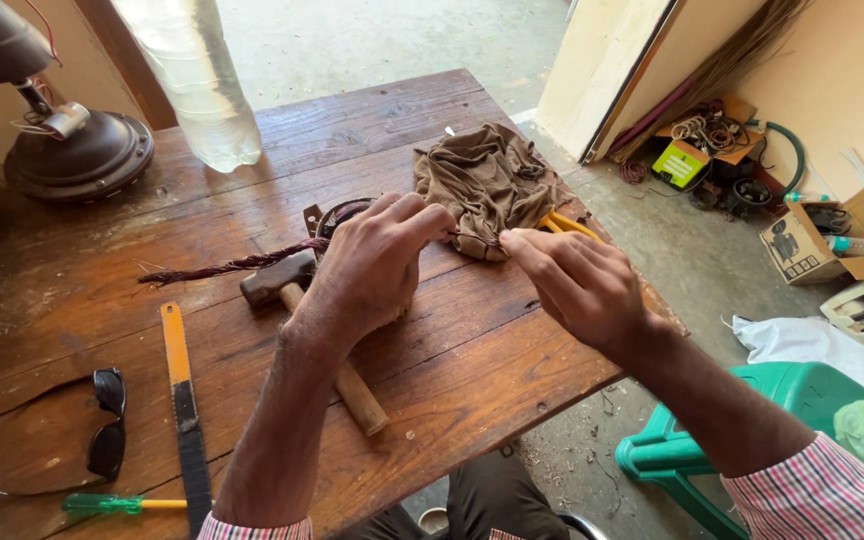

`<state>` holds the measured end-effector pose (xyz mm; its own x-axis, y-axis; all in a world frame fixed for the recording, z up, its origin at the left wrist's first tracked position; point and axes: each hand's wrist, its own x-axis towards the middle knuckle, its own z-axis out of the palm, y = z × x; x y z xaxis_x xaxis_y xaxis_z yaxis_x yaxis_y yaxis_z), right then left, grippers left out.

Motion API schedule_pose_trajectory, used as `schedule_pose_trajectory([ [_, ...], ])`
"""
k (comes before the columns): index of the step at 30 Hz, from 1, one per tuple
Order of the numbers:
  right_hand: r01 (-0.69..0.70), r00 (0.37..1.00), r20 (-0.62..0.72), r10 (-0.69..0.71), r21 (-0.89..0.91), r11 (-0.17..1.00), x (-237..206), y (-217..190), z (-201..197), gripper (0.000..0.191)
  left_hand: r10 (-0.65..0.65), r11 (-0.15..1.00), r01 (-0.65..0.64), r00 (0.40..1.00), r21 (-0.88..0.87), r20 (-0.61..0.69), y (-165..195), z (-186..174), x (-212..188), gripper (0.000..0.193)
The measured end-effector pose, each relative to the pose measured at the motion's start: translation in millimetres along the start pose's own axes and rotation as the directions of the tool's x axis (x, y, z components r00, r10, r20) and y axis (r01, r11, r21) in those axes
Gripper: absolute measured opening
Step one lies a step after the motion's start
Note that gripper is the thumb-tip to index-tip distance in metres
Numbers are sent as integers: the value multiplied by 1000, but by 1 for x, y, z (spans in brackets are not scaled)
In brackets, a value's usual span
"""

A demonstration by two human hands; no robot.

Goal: The person sits at a workbench and twists a bundle of copper winding wires from an electric motor armature together by hand, working along the bundle. They then lift the twisted wire bundle out of the motor and fan the loose wire ends apart with their hands.

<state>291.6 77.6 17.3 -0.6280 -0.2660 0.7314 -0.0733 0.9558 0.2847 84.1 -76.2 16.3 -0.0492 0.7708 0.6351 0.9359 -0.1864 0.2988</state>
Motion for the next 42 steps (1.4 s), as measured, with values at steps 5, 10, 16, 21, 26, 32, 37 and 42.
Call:
schedule_pose_trajectory([
  [5, -264, 964, 29, 265, 238, 935, -16, -1, 7, 19, 9, 1000, -9, 1000, 15, 3, -4, 4, 0, 25],
  [10, -398, 264, 832, 488, 555, -730, -36, -11, 23, 22, 13, 999, -15, 998, 30, 60, -6, 11, -1, 26],
  [16, -385, 165, 712, 683, 684, -620, -40, -18, 31, 37, 147, 985, -133, 981, 108, -125, -16, 10, 2, 14],
  [21, -422, 230, 608, 760, 766, -485, -46, -22, 16, 36, -187, 969, 132, 945, -209, -267, -51, -10, -16, 18],
  [26, -534, 335, 437, 835, 818, -214, -52, -25, 14, 27, -536, 820, 362, 757, -444, -373, -111, -54, -55, 11],
  [32, -550, 393, 510, 765, 797, -248, -32, -26, 44, 27, -888, 237, 315, 454, -919, -74, -115, -59, -115, 12],
  [37, -656, 509, 468, 723, 755, -26, 5, -9, 71, 30, -843, 441, 432, 500, -787, -198, -82, -68, -128, 15],
  [42, -718, 624, 425, 656, 643, 267, 46, -2, 98, 36, -906, 345, 260, 342, -902, -249, -58, -51, -127, 17],
])
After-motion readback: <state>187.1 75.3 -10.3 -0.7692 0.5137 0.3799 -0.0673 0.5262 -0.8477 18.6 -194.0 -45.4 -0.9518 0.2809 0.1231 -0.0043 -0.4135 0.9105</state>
